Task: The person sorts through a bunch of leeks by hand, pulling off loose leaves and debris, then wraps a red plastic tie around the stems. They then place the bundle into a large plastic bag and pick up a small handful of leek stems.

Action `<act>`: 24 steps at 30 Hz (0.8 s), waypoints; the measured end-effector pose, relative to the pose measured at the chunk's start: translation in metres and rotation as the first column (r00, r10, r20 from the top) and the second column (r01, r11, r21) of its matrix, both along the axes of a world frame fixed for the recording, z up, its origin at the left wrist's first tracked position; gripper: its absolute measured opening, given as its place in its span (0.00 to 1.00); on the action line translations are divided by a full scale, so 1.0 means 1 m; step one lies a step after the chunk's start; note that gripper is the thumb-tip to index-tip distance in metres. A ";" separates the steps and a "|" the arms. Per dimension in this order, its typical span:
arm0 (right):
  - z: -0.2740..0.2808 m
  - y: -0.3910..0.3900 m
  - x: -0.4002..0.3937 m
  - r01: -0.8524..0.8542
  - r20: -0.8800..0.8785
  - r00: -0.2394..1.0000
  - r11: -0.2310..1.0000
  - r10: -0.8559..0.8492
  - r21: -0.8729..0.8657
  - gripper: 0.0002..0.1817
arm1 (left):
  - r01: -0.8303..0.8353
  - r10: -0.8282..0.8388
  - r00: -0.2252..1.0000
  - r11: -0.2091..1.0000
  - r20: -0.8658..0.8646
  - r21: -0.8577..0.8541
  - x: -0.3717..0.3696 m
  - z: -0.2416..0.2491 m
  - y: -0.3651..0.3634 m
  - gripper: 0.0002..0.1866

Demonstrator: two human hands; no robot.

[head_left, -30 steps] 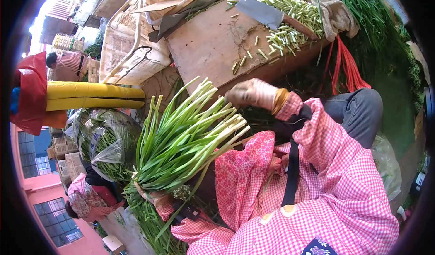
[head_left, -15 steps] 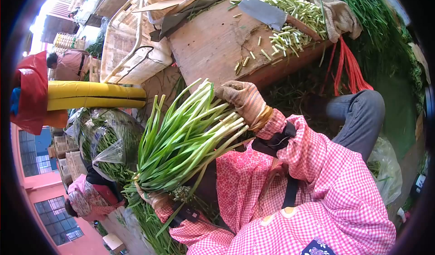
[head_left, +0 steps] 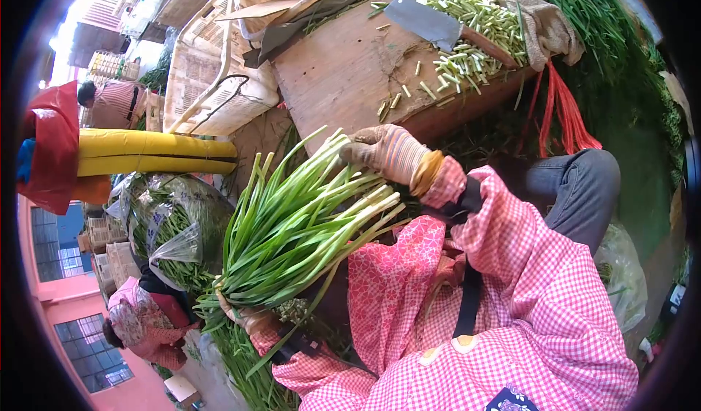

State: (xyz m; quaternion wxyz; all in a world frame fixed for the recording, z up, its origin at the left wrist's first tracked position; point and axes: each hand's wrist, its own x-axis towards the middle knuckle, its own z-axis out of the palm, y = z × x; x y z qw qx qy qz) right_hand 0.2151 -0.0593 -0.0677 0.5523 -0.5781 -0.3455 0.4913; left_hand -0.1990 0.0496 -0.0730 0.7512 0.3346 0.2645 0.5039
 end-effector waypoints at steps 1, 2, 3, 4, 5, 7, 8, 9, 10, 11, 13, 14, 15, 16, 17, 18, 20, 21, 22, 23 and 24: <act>0.008 -0.003 -0.005 0.074 0.001 0.997 0.996 -0.074 0.048 0.15 | -0.008 0.008 1.000 1.000 0.019 -0.008 0.002 0.003 -0.002 0.19; 0.013 -0.005 -0.008 0.146 -0.001 0.989 0.985 -0.147 0.095 0.14 | -0.018 0.018 0.999 1.000 0.038 -0.016 0.004 0.005 -0.004 0.19; 0.014 -0.007 -0.009 0.218 -0.004 0.976 0.966 -0.219 0.141 0.12 | -0.126 0.134 0.989 0.985 0.067 -0.117 0.006 0.006 -0.003 0.18; 0.000 -0.003 0.007 0.033 0.634 0.620 0.823 -0.461 0.566 0.08 | -0.044 0.103 0.957 0.976 0.272 -0.214 0.009 0.009 -0.004 0.17; -0.012 -0.011 0.016 0.216 0.475 0.791 0.902 -0.386 0.373 0.09 | 0.058 0.090 0.879 0.954 0.468 -0.293 0.011 0.012 -0.006 0.17; -0.050 -0.018 0.046 0.557 -0.009 0.821 0.799 -0.570 0.226 0.08 | -0.138 0.136 0.990 0.988 -0.035 -0.068 0.007 0.005 -0.004 0.17; -0.071 -0.022 0.062 0.717 -0.415 0.657 0.692 -0.629 0.085 0.09 | -0.123 0.122 0.992 0.990 -0.020 -0.071 0.000 0.000 -0.004 0.17; -0.056 -0.038 0.072 0.791 -0.704 0.404 0.610 -0.584 -0.052 0.14 | -0.107 0.107 0.994 0.992 -0.007 -0.074 0.000 -0.001 -0.004 0.17; -0.076 -0.053 0.097 0.630 -0.581 0.632 0.777 -0.513 -0.001 0.15 | -0.088 0.089 0.996 0.993 0.008 -0.077 0.002 -0.003 -0.004 0.18; -0.055 -0.058 0.100 0.475 -0.259 0.811 0.849 -0.524 -0.232 0.15 | -0.059 0.064 0.997 0.992 0.048 -0.108 0.004 -0.002 -0.007 0.18; -0.016 -0.073 0.090 0.332 0.087 0.943 0.888 -0.322 -0.317 0.16 | -0.104 0.100 0.994 0.991 -0.046 -0.090 -0.002 -0.005 -0.005 0.18; -0.005 -0.081 0.072 0.280 0.129 0.956 0.952 -0.264 -0.125 0.18 | -0.125 0.118 0.989 0.989 -0.090 -0.075 -0.004 -0.006 -0.001 0.18; 0.009 -0.080 0.052 0.243 0.283 0.924 0.966 -0.257 0.084 0.19 | -0.165 0.160 0.985 0.983 -0.063 -0.080 -0.012 -0.013 0.005 0.19; 0.023 -0.074 0.035 0.164 0.428 0.860 0.945 -0.278 0.284 0.21 | -0.175 0.168 0.982 0.981 -0.082 -0.089 -0.018 -0.018 0.011 0.19; 0.034 -0.068 0.026 0.016 0.624 0.731 0.921 -0.276 0.389 0.24 | -0.185 0.175 0.979 0.978 -0.103 -0.098 -0.024 -0.022 0.016 0.19; 0.042 -0.063 0.017 -0.152 0.777 0.555 0.883 -0.296 0.445 0.27 | -0.195 0.181 0.975 0.975 -0.128 -0.107 -0.026 -0.024 0.018 0.19; 0.049 -0.050 -0.006 -0.296 0.878 0.430 0.886 -0.210 0.356 0.31 | 0.008 -0.016 0.998 0.994 -0.068 -0.106 -0.021 -0.016 0.013 0.20; 0.047 -0.040 -0.013 -0.373 0.900 0.411 0.875 -0.142 0.308 0.27 | -0.022 0.012 0.997 0.991 -0.072 -0.134 -0.026 -0.017 0.016 0.20; 0.053 -0.031 -0.020 -0.433 0.948 0.288 0.901 0.137 0.002 0.21 | -0.052 0.041 0.996 0.986 -0.076 -0.159 -0.031 -0.020 0.022 0.20; 0.055 -0.032 -0.018 -0.449 0.954 0.276 0.893 0.114 0.024 0.18 | 0.179 -0.167 0.979 0.979 0.119 -0.097 -0.042 -0.027 0.029 0.20; 0.056 -0.034 -0.013 -0.469 0.960 0.264 0.882 0.093 0.043 0.15 | 0.206 -0.142 0.945 0.958 0.294 -0.200 -0.055 -0.039 0.036 0.21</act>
